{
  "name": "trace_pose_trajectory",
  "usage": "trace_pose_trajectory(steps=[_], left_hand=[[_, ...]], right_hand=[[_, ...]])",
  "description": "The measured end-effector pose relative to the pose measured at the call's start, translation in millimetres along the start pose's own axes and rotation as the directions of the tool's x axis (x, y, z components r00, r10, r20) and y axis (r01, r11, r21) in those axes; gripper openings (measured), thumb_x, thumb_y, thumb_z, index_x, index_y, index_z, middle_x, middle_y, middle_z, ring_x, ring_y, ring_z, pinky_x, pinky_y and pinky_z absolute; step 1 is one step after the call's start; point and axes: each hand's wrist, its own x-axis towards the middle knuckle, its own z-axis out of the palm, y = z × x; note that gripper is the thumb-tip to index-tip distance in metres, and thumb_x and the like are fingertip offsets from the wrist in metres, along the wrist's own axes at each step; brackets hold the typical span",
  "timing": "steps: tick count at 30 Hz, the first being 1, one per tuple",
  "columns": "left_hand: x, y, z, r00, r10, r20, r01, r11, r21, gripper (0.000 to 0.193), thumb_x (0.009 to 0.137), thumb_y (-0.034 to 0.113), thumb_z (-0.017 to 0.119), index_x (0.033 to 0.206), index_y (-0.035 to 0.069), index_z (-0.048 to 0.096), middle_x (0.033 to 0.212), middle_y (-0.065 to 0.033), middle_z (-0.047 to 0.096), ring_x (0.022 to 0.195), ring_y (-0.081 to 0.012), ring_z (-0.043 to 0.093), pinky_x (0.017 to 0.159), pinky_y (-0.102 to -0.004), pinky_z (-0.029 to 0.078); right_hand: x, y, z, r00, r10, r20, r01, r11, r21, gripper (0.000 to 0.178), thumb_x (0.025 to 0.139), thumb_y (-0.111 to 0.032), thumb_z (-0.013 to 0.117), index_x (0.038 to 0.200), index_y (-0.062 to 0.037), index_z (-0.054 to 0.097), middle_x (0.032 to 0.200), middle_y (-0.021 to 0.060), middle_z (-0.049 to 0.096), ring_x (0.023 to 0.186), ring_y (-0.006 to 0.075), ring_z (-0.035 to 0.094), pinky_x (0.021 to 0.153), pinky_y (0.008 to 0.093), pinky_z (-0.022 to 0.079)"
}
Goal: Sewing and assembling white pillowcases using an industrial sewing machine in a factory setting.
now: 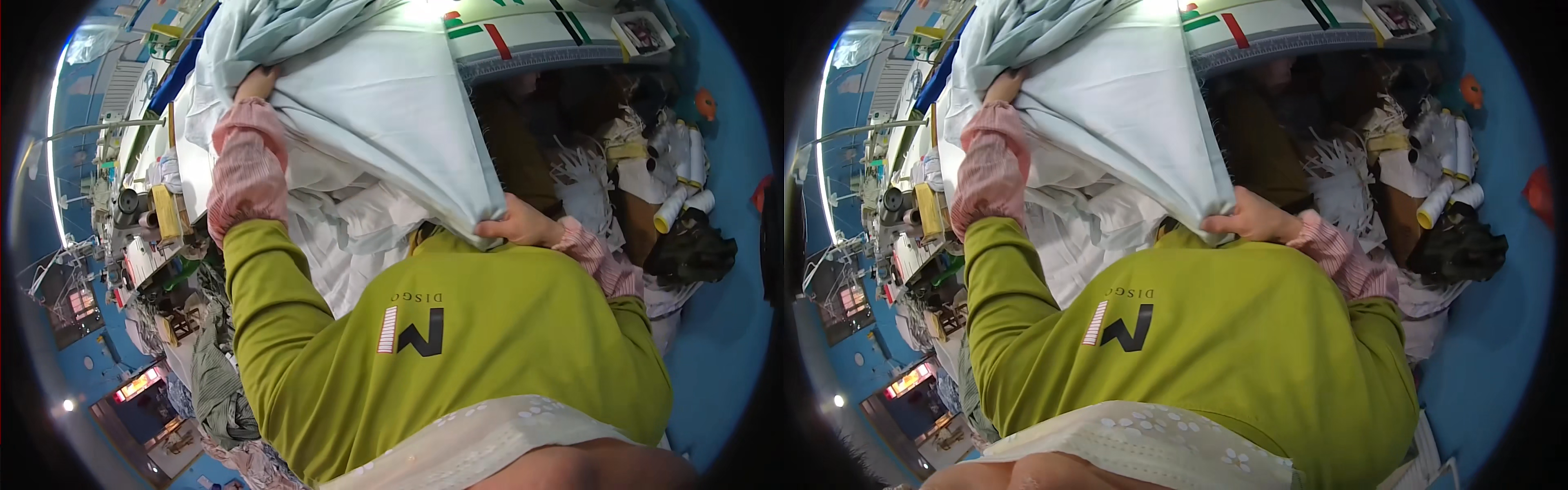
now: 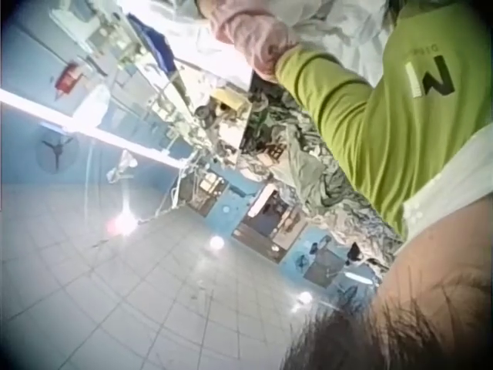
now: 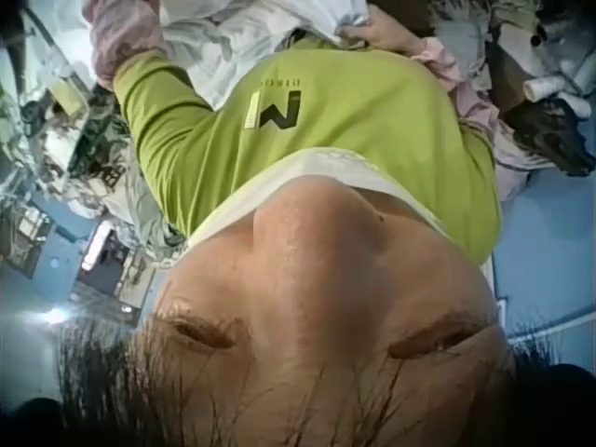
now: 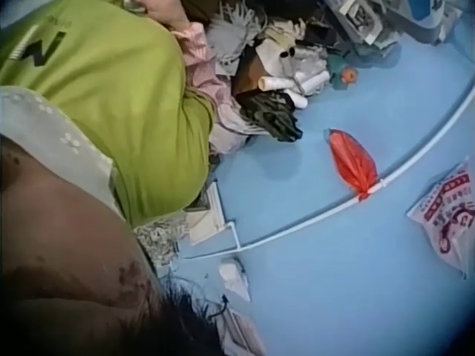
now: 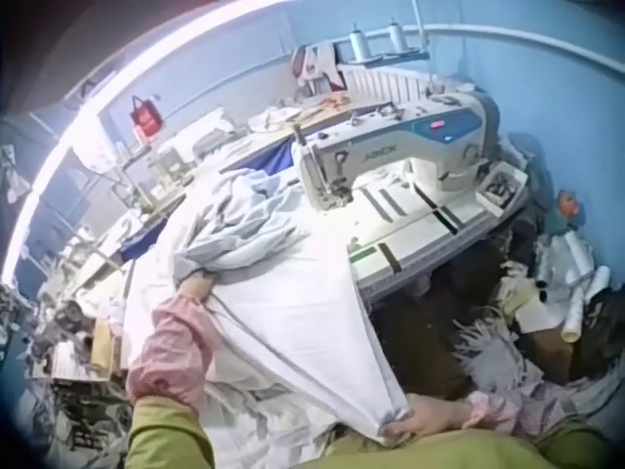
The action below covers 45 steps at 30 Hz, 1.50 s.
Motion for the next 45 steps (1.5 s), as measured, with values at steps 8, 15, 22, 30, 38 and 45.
trace_pose_trajectory(steps=[8,15,22,30,38,45], left_hand=[[-116.1,131.3,-22.2,0.824,0.529,-0.202,-0.461,0.834,0.305,0.02,0.087,0.023,0.059,0.092,0.008,0.072,0.096,-0.0115,0.071,0.09,-0.0332,0.068,0.076,-0.0432,0.055],[-335.3,266.5,-31.6,-0.07,0.981,-0.182,-0.947,-0.123,-0.298,0.022,0.078,0.011,0.065,0.099,0.004,0.067,0.106,-0.0071,0.063,0.09,-0.0227,0.064,0.077,-0.0341,0.054],[-370.8,275.1,-20.3,0.004,1.0,-0.018,-0.963,-0.001,-0.268,0.017,0.078,0.015,0.062,0.093,0.006,0.06,0.093,-0.0048,0.057,0.083,-0.0218,0.062,0.071,-0.0341,0.053],[-374.1,299.7,-33.1,-0.022,0.995,-0.099,-0.959,-0.049,-0.28,0.019,0.08,0.012,0.06,0.098,0.007,0.061,0.095,-0.0058,0.057,0.085,-0.0225,0.063,0.066,-0.035,0.055],[-372.4,311.7,-6.0,-0.006,0.994,-0.109,-0.906,-0.052,-0.42,0.018,0.081,0.009,0.058,0.097,0.003,0.06,0.092,-0.0099,0.058,0.079,-0.0276,0.064,0.065,-0.0364,0.055],[-341.3,317.9,-6.7,0.032,0.997,-0.076,-0.827,-0.016,-0.561,0.021,0.08,0.01,0.06,0.1,0.005,0.061,0.091,-0.0098,0.059,0.084,-0.0288,0.063,0.068,-0.037,0.054]], right_hand=[[-32.2,-3.1,-1.9,0.992,-0.007,0.126,0.015,0.998,-0.067,0.026,0.091,-0.014,0.073,0.108,0.0045,0.069,0.098,0.0037,0.073,0.09,0.0076,0.061,0.081,0.0255,0.05],[-55.0,18.5,-1.3,0.983,-0.11,0.145,0.122,0.99,-0.077,0.019,0.094,-0.01,0.068,0.107,0.0037,0.069,0.091,-0.0004,0.069,0.084,0.0042,0.057,0.076,0.0228,0.048],[-72.1,31.1,0.5,0.993,-0.121,0.006,0.121,0.989,-0.086,0.017,0.095,-0.009,0.065,0.106,0.0031,0.067,0.088,-0.002,0.067,0.082,0.0036,0.054,0.074,0.0228,0.047],[-81.6,46.1,-3.4,0.971,-0.226,-0.078,0.203,0.952,-0.229,0.019,0.093,-0.011,0.066,0.105,0.0039,0.067,0.086,0.0055,0.069,0.077,0.0075,0.057,0.071,0.0262,0.047],[-91.4,29.8,-18.6,0.909,-0.417,0.008,0.34,0.73,-0.593,0.02,0.081,-0.001,0.069,0.1,0.0021,0.067,0.087,0.0107,0.067,0.079,0.0224,0.064,0.072,0.0314,0.049],[-36.4,21.4,-46.9,0.452,-0.885,0.11,0.461,0.126,-0.878,0.022,0.065,0.004,0.069,0.085,-0.0037,0.069,0.088,0.0066,0.068,0.078,0.025,0.064,0.068,0.0348,0.052]])
